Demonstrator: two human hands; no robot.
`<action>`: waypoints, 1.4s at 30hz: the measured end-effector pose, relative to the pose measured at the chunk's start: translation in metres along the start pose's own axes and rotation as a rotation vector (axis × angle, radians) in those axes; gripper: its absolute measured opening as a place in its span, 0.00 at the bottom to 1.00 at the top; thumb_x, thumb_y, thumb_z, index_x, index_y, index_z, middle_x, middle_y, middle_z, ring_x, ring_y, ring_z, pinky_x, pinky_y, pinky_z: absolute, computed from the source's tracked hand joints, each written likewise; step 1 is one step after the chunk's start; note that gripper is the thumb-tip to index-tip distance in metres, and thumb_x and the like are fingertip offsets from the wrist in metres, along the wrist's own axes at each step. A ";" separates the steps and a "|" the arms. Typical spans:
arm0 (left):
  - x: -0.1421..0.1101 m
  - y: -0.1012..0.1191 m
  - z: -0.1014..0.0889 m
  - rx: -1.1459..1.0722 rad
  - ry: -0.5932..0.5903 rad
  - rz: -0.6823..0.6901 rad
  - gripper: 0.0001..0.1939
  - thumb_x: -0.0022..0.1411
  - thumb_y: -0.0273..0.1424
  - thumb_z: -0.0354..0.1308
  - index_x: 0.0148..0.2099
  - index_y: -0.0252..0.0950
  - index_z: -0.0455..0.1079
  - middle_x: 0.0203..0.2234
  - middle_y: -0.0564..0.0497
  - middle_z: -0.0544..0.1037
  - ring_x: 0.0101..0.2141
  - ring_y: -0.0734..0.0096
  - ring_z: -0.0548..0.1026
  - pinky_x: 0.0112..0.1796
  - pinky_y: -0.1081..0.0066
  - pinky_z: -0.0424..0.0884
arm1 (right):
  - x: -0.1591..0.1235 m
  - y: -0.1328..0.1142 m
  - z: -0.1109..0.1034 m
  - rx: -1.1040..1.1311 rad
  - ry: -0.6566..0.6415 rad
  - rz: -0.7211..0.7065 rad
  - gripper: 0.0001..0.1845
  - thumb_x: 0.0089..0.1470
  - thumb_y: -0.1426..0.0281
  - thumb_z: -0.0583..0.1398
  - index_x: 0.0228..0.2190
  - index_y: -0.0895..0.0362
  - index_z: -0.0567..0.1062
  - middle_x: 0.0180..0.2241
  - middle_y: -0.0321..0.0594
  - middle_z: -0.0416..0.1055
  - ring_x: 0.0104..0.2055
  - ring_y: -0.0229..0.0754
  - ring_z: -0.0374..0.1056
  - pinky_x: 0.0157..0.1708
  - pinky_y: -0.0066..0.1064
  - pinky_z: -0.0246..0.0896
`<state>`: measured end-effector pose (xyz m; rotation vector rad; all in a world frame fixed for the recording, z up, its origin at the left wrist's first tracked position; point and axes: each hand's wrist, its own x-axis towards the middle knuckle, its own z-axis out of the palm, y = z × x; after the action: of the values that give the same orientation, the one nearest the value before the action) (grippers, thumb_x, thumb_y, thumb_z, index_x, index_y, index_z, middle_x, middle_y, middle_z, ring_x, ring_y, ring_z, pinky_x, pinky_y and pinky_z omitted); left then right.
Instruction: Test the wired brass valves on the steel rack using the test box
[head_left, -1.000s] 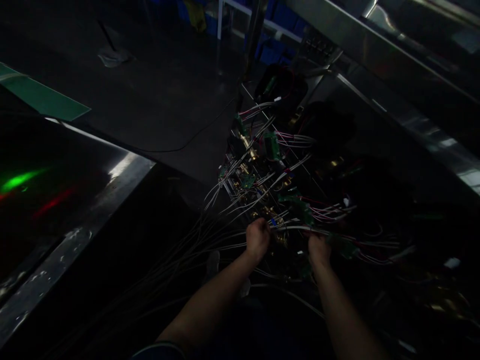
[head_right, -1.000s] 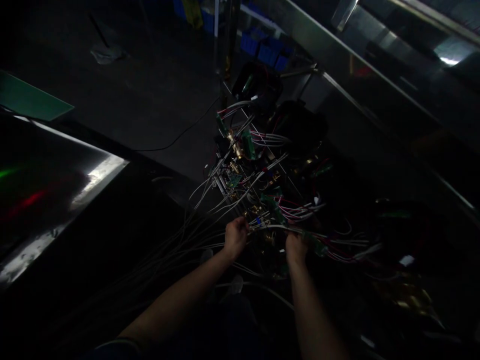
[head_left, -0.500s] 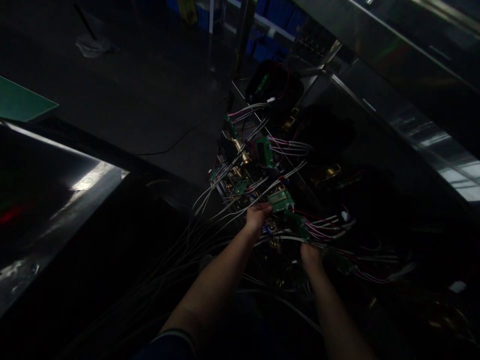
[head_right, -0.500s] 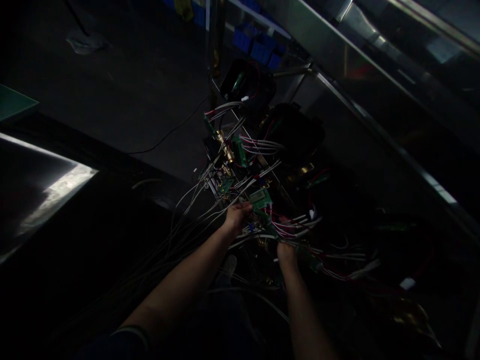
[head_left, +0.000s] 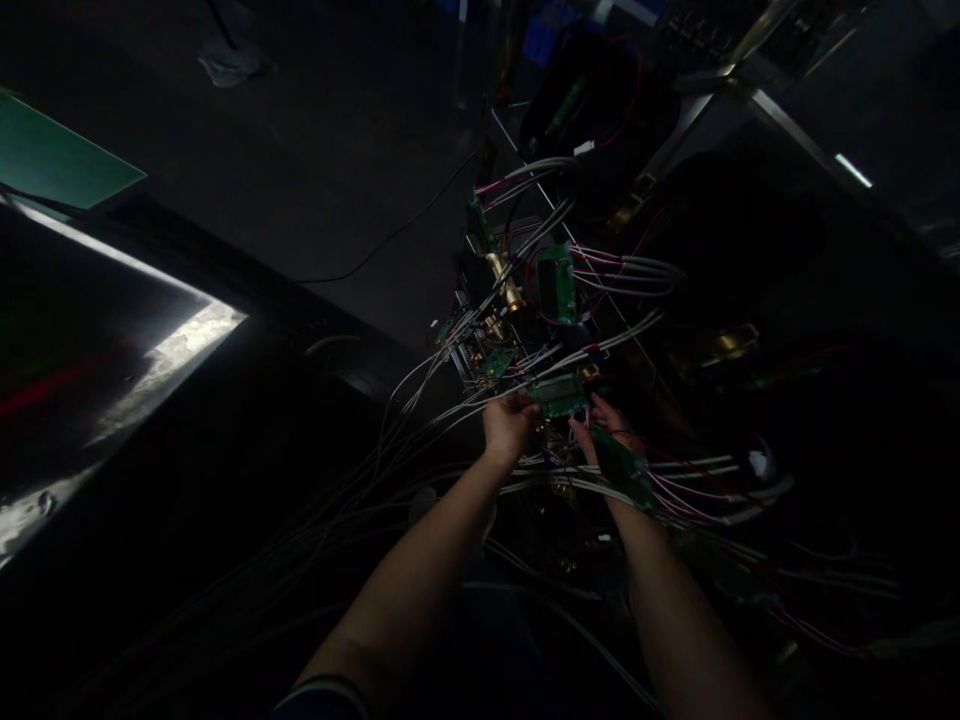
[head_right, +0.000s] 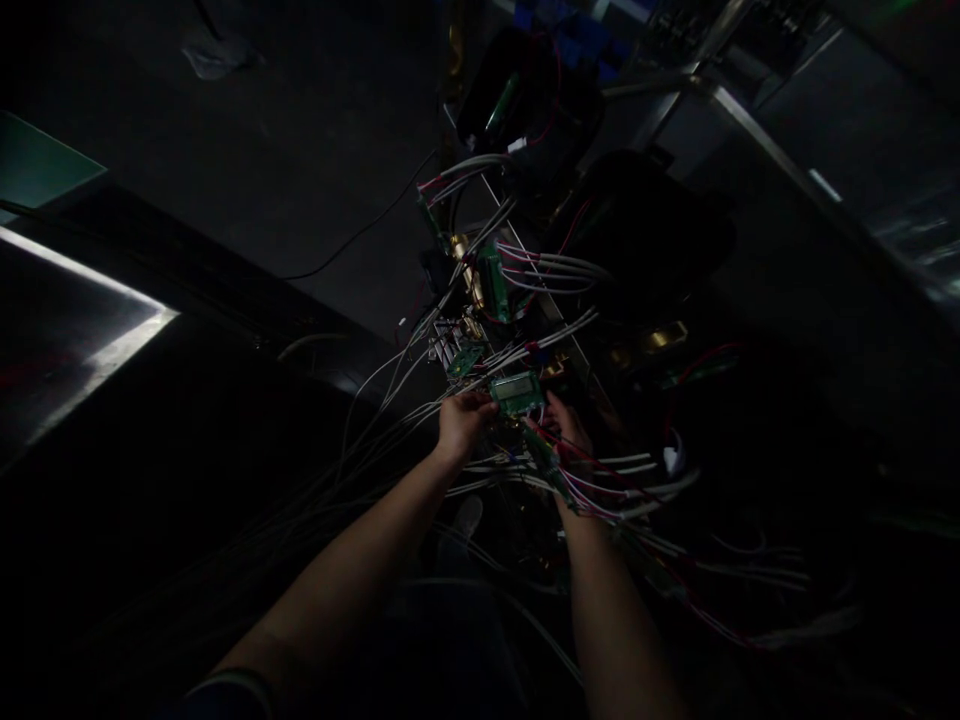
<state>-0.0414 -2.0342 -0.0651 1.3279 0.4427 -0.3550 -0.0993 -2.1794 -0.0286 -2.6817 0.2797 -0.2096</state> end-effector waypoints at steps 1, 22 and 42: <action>0.000 -0.001 -0.001 0.047 -0.002 0.019 0.04 0.45 0.23 0.64 0.27 0.33 0.74 0.19 0.52 0.75 0.23 0.72 0.72 0.27 0.75 0.66 | 0.000 -0.005 0.000 0.040 0.026 -0.007 0.25 0.56 0.59 0.53 0.54 0.53 0.63 0.44 0.45 0.71 0.43 0.44 0.69 0.40 0.34 0.65; -0.005 -0.004 -0.002 0.157 -0.025 0.065 0.06 0.45 0.25 0.64 0.30 0.33 0.75 0.22 0.50 0.77 0.24 0.72 0.73 0.27 0.75 0.66 | -0.006 -0.032 -0.004 0.154 0.147 0.157 0.27 0.51 0.52 0.55 0.45 0.58 0.70 0.36 0.44 0.71 0.37 0.45 0.67 0.38 0.37 0.62; -0.010 0.001 -0.003 0.287 -0.041 0.064 0.07 0.49 0.28 0.63 0.34 0.32 0.76 0.25 0.49 0.78 0.26 0.72 0.74 0.29 0.74 0.67 | -0.006 -0.030 -0.002 0.246 0.149 0.152 0.25 0.50 0.54 0.57 0.45 0.57 0.70 0.35 0.43 0.72 0.36 0.46 0.68 0.36 0.40 0.64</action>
<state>-0.0495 -2.0313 -0.0599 1.6071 0.3223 -0.4022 -0.1007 -2.1525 -0.0142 -2.3935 0.4703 -0.3724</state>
